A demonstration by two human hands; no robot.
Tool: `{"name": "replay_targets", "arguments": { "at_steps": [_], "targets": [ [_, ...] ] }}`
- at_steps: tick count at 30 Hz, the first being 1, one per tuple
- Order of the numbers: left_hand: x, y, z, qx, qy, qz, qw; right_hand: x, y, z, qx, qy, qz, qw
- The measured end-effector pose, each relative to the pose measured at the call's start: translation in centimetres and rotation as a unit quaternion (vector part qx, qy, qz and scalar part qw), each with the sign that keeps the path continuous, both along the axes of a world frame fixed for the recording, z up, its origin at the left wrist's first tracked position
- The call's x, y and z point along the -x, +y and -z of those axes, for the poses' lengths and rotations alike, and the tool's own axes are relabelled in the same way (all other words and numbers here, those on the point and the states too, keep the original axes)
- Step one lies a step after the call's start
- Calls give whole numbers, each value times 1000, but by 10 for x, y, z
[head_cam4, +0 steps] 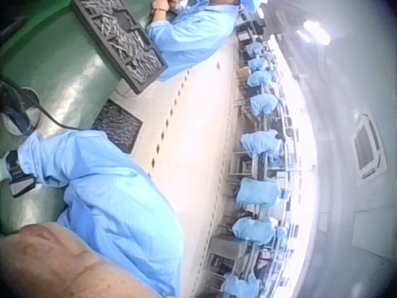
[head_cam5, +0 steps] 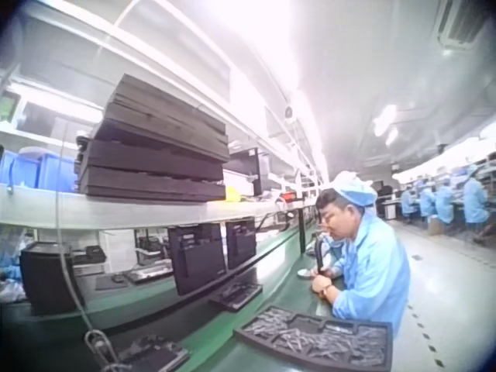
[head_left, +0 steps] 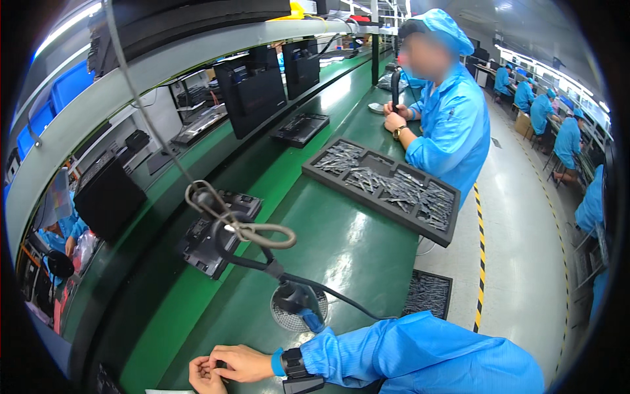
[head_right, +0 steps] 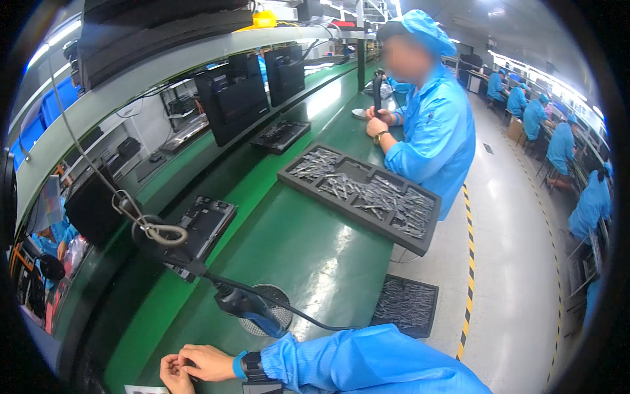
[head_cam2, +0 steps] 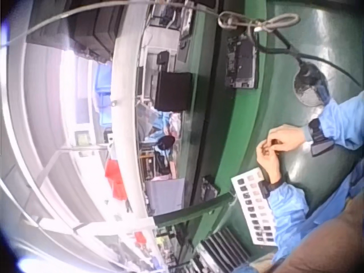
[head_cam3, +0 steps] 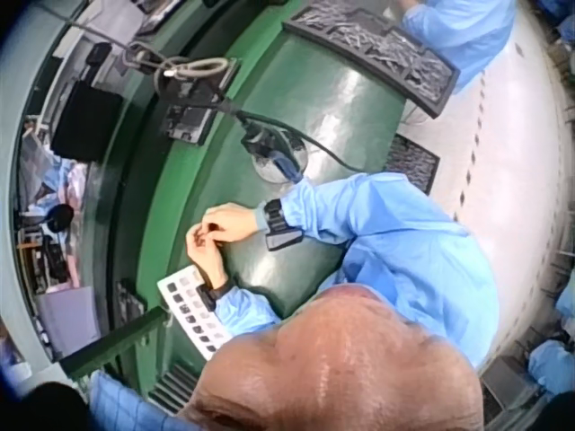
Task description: Assembling and securing internal components of a tablet device using an electric screwdriver at a production workstation.
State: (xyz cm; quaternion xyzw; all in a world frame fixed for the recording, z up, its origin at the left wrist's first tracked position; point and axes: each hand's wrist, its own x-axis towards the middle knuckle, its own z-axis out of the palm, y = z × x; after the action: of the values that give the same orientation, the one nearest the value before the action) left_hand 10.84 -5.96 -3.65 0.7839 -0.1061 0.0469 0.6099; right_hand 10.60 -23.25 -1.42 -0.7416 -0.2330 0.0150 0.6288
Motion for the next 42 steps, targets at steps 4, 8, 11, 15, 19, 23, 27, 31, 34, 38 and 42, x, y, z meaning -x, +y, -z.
{"name": "replay_targets", "arguments": {
  "at_steps": [4,8,11,15,19,23,27,31,34,38,42],
  "targets": [
    [0,-1,1,11,-1,2,1000,-3,5,12,-7,-73,25,997],
    [-1,2,8,16,-1,3,1000,-6,10,27,-1,-73,28,997],
    [1,-1,0,-11,4,-16,1000,-7,8,19,-9,-79,28,996],
    [0,-8,-8,-22,15,-26,999,-8,3,10,-15,1,6,1000],
    [1,-13,-7,-19,61,-40,997,-8,0,15,-44,10,2,999],
    [7,-16,-5,-49,97,-68,992,-8,-6,17,-69,10,-10,997],
    [7,-16,10,-31,99,-74,992,-11,-6,40,-52,58,-49,996],
    [7,-20,13,-22,103,-70,992,-14,-18,19,-30,42,-14,999],
    [5,-21,11,-59,102,-82,990,-18,-17,21,-44,34,-9,998],
    [4,-20,16,-59,79,-82,992,-21,-18,23,-52,34,-10,998],
    [4,-28,12,-65,64,-72,993,-18,-23,21,-49,41,-13,998]
  ]
}}
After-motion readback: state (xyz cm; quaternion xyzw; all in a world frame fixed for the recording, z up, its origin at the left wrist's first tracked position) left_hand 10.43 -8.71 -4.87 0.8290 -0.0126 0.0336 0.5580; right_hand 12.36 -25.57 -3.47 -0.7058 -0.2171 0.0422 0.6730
